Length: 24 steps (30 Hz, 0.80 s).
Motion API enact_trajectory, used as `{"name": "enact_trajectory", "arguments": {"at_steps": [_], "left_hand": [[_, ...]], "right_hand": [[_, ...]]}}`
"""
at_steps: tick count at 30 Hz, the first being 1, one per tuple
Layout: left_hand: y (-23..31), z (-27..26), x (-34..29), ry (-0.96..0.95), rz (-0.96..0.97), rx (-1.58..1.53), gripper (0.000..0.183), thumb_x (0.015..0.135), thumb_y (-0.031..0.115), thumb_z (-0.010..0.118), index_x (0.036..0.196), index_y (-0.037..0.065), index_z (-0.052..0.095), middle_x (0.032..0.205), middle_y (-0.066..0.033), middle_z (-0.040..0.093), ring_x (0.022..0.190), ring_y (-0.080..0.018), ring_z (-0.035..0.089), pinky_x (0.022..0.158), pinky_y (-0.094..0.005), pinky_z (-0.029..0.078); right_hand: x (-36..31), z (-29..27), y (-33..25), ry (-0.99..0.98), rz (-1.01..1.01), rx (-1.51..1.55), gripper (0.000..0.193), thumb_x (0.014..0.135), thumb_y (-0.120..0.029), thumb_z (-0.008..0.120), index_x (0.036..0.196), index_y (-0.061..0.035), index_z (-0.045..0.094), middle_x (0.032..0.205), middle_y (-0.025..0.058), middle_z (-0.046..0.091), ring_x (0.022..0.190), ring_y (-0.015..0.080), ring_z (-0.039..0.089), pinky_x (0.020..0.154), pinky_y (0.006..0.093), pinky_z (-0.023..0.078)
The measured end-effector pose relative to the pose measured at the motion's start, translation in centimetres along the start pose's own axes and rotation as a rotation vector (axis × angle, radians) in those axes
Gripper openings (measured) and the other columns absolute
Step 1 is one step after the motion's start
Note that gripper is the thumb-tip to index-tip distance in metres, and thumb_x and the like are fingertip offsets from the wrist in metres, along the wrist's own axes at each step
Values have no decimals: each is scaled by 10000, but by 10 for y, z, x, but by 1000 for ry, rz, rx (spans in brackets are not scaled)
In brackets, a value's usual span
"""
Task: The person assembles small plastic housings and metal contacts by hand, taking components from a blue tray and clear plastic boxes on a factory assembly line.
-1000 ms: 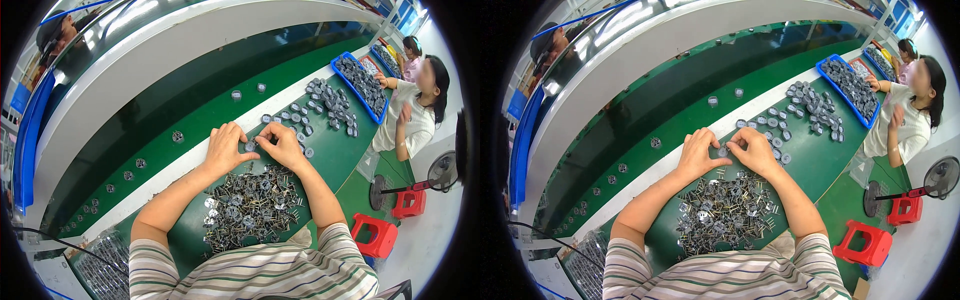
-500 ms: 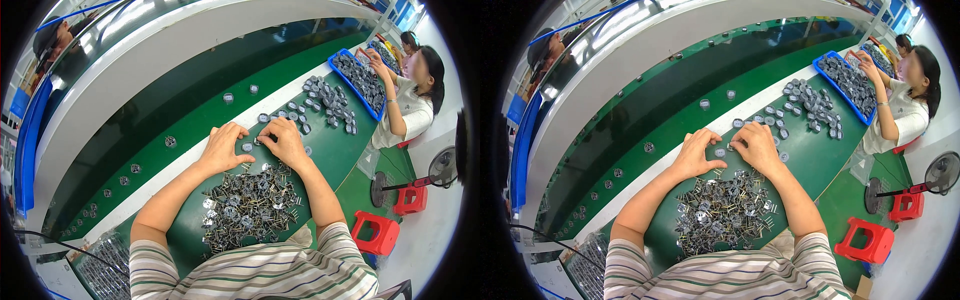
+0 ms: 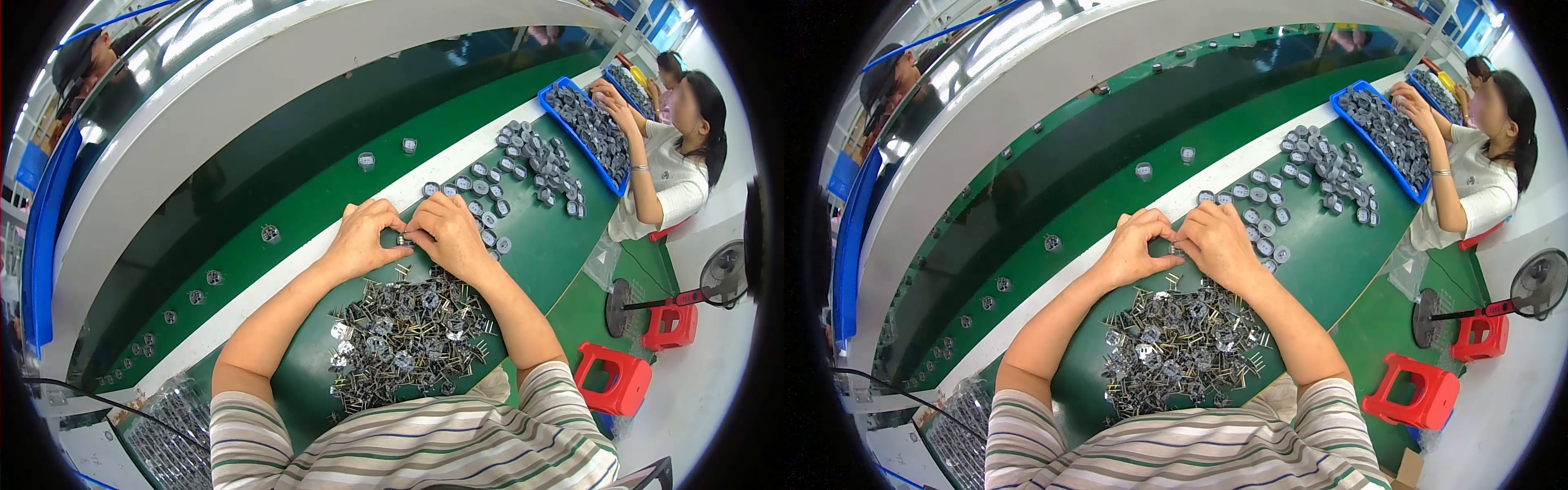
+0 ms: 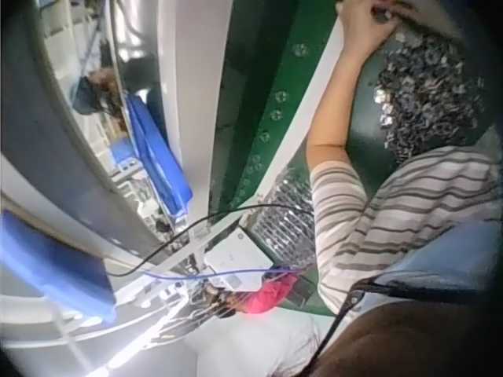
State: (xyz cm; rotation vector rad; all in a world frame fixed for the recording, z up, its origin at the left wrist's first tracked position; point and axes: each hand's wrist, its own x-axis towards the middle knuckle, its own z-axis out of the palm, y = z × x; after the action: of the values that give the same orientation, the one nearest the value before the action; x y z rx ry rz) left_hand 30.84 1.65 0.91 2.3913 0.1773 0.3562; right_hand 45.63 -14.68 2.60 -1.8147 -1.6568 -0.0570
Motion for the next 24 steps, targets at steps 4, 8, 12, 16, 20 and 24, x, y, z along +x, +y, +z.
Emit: {"name": "enact_trajectory", "arguments": {"at_steps": [4,8,12,16,20,24], "left_hand": [[2,-1,0,12,8,0,363,710,254,946,967,109,734,1014,-23,643,1053,-233,626,933,-396,399],[-1,-13,5,-39,-108,-137,356,735,245,931,1007,86,767,1030,-41,673,944,-220,668,929,-384,462],[-21,-52,10,185,-295,80,336,770,235,904,1040,73,787,1033,-89,714,900,-241,713,913,-396,521],[-66,-73,1,213,-484,392,377,777,305,896,1056,82,775,1054,-63,689,1058,-239,653,990,-431,446],[-39,-70,19,314,-265,456,552,790,362,897,1269,131,748,1260,-59,633,1278,-267,532,1080,-452,357],[-40,-61,44,282,-139,545,415,788,306,893,1140,111,793,1196,-50,661,1187,-259,553,1003,-456,353]], "right_hand": [[-2,4,-1,-27,48,18,135,812,-105,823,893,-76,719,879,34,676,906,248,630,808,395,445],[0,-10,-1,-170,423,393,178,845,-122,810,990,-58,729,959,65,704,965,279,669,880,412,504],[-8,-26,5,-333,52,397,202,868,-152,812,1047,-98,736,985,89,705,1054,282,658,938,424,494],[-8,-21,-2,-365,4,334,112,838,-153,826,886,-106,736,934,11,686,1007,229,619,896,402,434],[-8,-30,7,-48,-23,-13,114,780,-122,829,821,-105,724,881,14,643,981,221,595,877,402,400],[-7,-26,8,-87,-142,-62,84,785,-116,818,825,-120,744,873,7,631,988,217,586,894,402,383]]}}
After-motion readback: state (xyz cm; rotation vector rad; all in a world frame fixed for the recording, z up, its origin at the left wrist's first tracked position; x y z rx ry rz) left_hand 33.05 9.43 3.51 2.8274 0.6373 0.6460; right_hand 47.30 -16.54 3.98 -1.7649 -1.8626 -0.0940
